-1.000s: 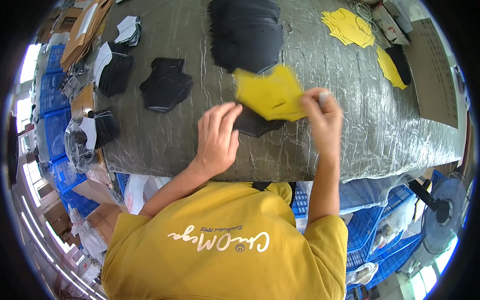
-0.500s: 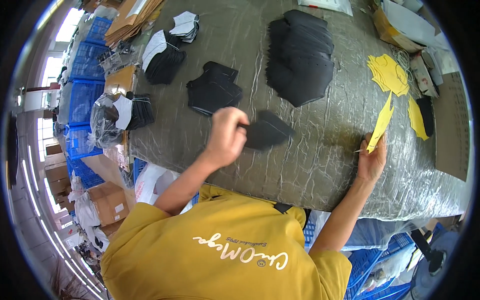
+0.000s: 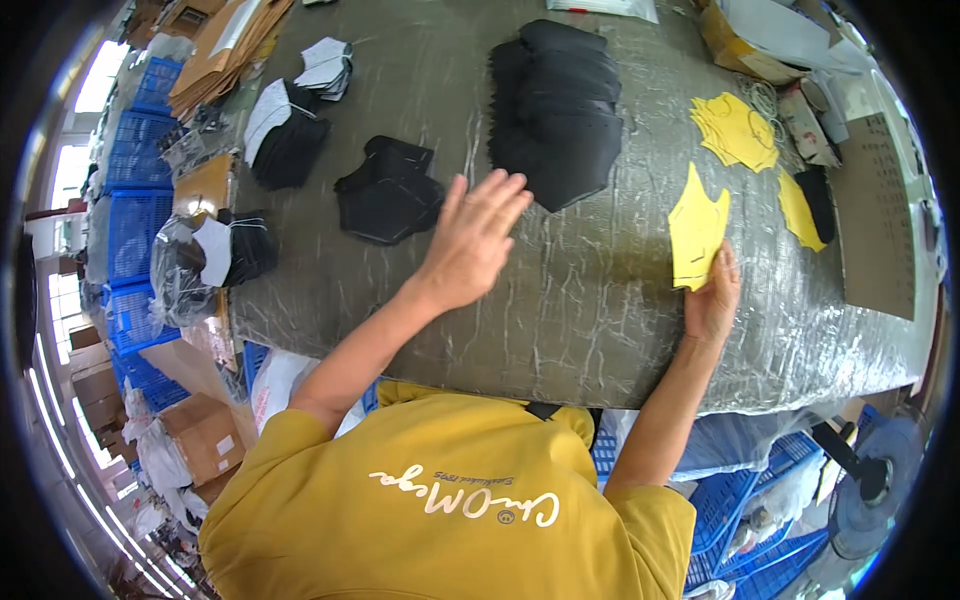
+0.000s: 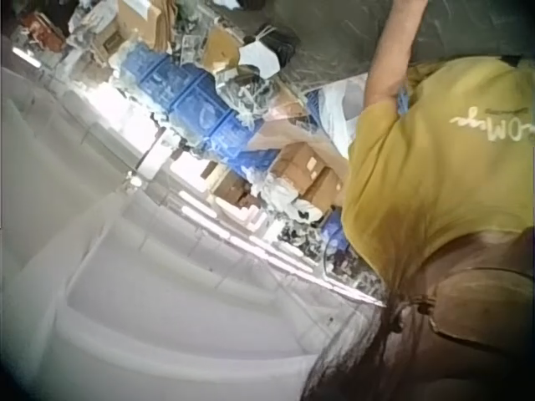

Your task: Tracing patterns onto shoe component pieces using a stencil and marking pen.

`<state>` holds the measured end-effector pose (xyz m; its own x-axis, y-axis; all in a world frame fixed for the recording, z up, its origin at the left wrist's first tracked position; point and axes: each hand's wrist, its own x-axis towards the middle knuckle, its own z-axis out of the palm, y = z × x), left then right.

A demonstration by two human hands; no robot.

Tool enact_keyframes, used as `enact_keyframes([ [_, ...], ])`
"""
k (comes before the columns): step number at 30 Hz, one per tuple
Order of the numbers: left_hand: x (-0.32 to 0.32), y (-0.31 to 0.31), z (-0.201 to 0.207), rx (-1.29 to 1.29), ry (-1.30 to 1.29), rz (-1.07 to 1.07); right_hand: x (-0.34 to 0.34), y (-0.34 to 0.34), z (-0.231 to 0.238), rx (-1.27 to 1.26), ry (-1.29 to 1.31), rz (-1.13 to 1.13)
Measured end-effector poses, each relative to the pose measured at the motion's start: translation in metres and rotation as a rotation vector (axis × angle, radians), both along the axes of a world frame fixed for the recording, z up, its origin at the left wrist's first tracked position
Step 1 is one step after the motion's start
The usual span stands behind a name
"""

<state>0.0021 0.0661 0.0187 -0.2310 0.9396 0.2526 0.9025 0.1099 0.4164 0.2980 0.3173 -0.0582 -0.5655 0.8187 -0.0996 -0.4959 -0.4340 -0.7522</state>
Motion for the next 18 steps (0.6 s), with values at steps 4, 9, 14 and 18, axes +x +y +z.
enact_keyframes([
  [4, 0.029, 0.019, -0.021, -0.007, -0.023, -0.046, -0.006, -0.007, 0.008, -0.028, 0.066, 0.005],
  [9, 0.026, -0.024, -0.016, -0.064, -0.089, -0.282, -0.008, -0.014, 0.024, -0.055, -0.012, -0.063],
  [14, 0.026, -0.066, 0.0, -0.022, -0.276, -0.307, -0.035, -0.038, 0.064, 0.158, -0.481, 0.154],
  [18, 0.02, -0.079, -0.003, 0.172, -0.381, -0.072, -0.065, -0.066, 0.086, 0.439, -0.724, 0.428],
])
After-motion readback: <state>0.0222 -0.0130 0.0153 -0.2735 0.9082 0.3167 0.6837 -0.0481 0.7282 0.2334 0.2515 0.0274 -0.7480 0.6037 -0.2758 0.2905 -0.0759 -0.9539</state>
